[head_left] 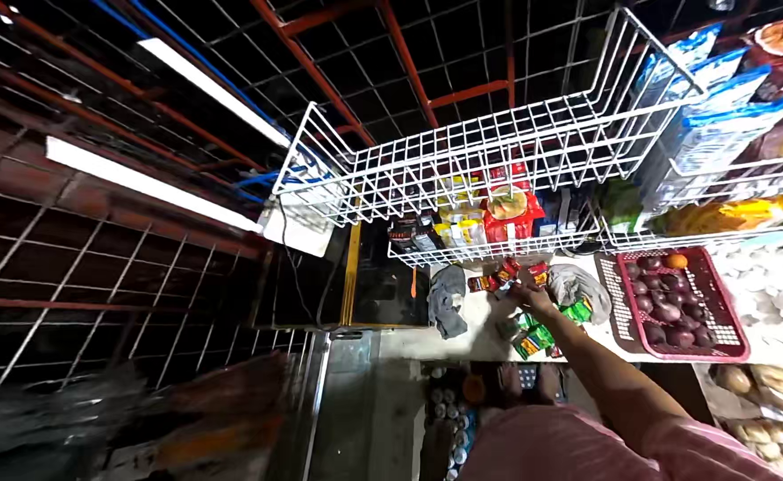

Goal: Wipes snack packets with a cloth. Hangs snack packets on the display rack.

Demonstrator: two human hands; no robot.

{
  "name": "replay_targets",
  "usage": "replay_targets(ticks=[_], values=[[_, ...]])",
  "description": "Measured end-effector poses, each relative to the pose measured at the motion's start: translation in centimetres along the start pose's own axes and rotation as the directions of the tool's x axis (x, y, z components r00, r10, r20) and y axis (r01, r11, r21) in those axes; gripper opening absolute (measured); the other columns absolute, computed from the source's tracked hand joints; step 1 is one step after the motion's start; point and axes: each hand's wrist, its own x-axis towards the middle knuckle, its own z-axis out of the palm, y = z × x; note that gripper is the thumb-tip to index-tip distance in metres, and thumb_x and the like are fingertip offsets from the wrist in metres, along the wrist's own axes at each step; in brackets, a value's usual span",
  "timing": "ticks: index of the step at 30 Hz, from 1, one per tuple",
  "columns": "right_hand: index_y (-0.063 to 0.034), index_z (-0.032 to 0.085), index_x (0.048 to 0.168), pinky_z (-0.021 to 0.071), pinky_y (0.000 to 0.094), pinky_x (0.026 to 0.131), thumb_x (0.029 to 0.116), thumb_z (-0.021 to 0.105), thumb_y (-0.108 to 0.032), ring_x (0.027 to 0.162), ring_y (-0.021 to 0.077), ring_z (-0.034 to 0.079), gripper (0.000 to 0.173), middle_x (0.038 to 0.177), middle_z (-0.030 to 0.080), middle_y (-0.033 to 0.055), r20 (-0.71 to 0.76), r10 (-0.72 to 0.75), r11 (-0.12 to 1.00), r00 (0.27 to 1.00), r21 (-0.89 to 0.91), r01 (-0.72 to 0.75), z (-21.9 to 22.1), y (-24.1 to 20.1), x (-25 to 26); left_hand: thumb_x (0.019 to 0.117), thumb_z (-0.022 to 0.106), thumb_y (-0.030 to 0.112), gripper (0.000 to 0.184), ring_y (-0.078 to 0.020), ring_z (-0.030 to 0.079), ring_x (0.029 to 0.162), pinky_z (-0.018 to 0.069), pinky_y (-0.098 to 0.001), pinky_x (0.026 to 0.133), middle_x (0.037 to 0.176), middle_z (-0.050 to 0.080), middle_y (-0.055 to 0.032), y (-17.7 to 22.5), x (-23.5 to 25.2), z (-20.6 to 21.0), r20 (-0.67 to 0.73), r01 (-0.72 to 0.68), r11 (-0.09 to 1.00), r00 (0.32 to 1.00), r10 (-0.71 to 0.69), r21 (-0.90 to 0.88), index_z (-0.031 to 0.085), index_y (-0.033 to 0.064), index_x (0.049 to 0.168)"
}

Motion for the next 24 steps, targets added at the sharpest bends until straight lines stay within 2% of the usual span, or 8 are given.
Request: replay_targets(ticks=[4, 6, 8, 9, 11, 15, 19, 24], values=[[0.0042, 0.055, 0.135, 0.0536, 0.0442, 0.086, 0.1082, 0.052, -0.028, 0.094, 0.0263, 0.063, 0.041, 0.114, 0.063, 0.0218, -0.118, 0.01, 0.998, 0.993, 0.07, -0.002, 3.3, -0.5, 3.0, 0.1027, 0.061, 0.024, 0.036, -0.0289, 0.069, 0.11, 0.0525, -0.0508, 0.1, 0.118, 0.071, -0.0179, 2.4, -1.0, 0.3, -0.021, -0.057, 0.998, 0.998, 0.056, -0.005, 0.065, 0.0021, 0.131], [0.0058, 0.056, 0.133, 0.0523, 0.0473, 0.089, 0.1085, 0.052, -0.026, 0.098, 0.0294, 0.063, 0.04, 0.117, 0.063, 0.0246, -0.153, -0.011, 0.997, 0.988, 0.07, 0.022, 4.0, -1.1, 3.0, 0.1029, 0.06, 0.023, 0.035, -0.0262, 0.069, 0.109, 0.0533, -0.0475, 0.1, 0.118, 0.071, -0.0174, 4.3, -1.5, 0.4, -0.045, -0.131, 0.991, 0.991, 0.13, -0.036, 0.065, 0.001, 0.13], [0.0049, 0.058, 0.127, 0.0535, 0.0422, 0.078, 0.1092, 0.05, -0.026, 0.084, 0.024, 0.061, 0.037, 0.105, 0.063, 0.0199, -0.154, -0.044, 0.997, 0.987, 0.059, 0.053, 4.2, -1.7, 2.1, 0.1034, 0.059, 0.018, 0.033, -0.0252, 0.07, 0.106, 0.0547, -0.0444, 0.099, 0.116, 0.071, -0.0189, 7.0, -1.9, 0.2, -0.06, -0.237, 0.969, 0.971, 0.233, -0.069, 0.065, -0.0024, 0.128], [0.0042, 0.059, 0.123, 0.0528, 0.0383, 0.072, 0.1094, 0.049, -0.026, 0.078, 0.0202, 0.059, 0.034, 0.099, 0.061, 0.0161, -0.131, -0.071, 0.995, 0.989, 0.064, 0.08, 4.0, -2.0, 1.5, 0.1032, 0.058, 0.017, 0.032, -0.025, 0.071, 0.103, 0.0559, -0.0438, 0.096, 0.114, 0.072, -0.0191, 8.4, -1.8, 0.1, -0.077, -0.298, 0.952, 0.953, 0.293, -0.062, 0.065, -0.0033, 0.127], [0.0046, 0.056, 0.127, 0.0526, 0.0366, 0.08, 0.11, 0.048, -0.023, 0.09, 0.0199, 0.061, 0.034, 0.111, 0.062, 0.0175, -0.003, -0.121, 0.988, 0.993, 0.091, 0.121, 3.2, -2.5, -0.1, 0.103, 0.057, 0.016, 0.031, -0.0259, 0.072, 0.101, 0.0569, -0.0447, 0.094, 0.113, 0.072, -0.0195, 11.5, -1.3, -0.3, -0.11, -0.414, 0.91, 0.906, 0.409, -0.022, 0.066, -0.005, 0.124], [0.0067, 0.052, 0.129, 0.0562, 0.0363, 0.088, 0.1098, 0.043, -0.013, 0.1, 0.0181, 0.065, 0.029, 0.116, 0.063, 0.0159, 0.241, -0.243, 0.967, 0.94, 0.133, 0.216, 1.4, -2.5, -4.1, 0.0981, 0.059, 0.008, 0.029, -0.033, 0.066, 0.117, 0.0497, -0.0477, 0.106, 0.121, 0.07, -0.0234, 18.8, 0.9, -1.1, -0.216, -0.66, 0.75, 0.726, 0.653, 0.044, 0.069, -0.008, 0.119], [0.0074, 0.057, 0.122, 0.057, 0.036, 0.093, 0.1062, 0.047, -0.008, 0.101, 0.0145, 0.066, 0.024, 0.113, 0.065, 0.0117, 0.446, -0.315, 0.945, 0.838, 0.064, 0.322, 0.2, -2.9, -8.5, 0.0998, 0.061, 0.024, 0.045, -0.0331, 0.055, 0.133, 0.0405, -0.0481, 0.116, 0.138, 0.061, -0.0224, 25.4, 3.6, -1.7, -0.024, -0.654, 0.755, 0.755, 0.656, 0.047, 0.06, -0.0049, 0.135], [0.0032, 0.066, 0.097, 0.049, 0.0237, 0.081, 0.1003, 0.06, -0.015, 0.082, 0.0015, 0.056, 0.02, 0.09, 0.062, 0.0012, 0.546, -0.4, 0.796, 0.736, -0.19, 0.574, -1.4, -3.3, -10.8, 0.1014, 0.058, 0.016, 0.04, -0.02, 0.065, 0.114, 0.0518, -0.0372, 0.104, 0.125, 0.066, -0.0217, 28.3, 4.5, 0.2, 0.264, -0.426, 0.855, 0.824, 0.502, -0.296, 0.057, -0.0102, 0.132]])
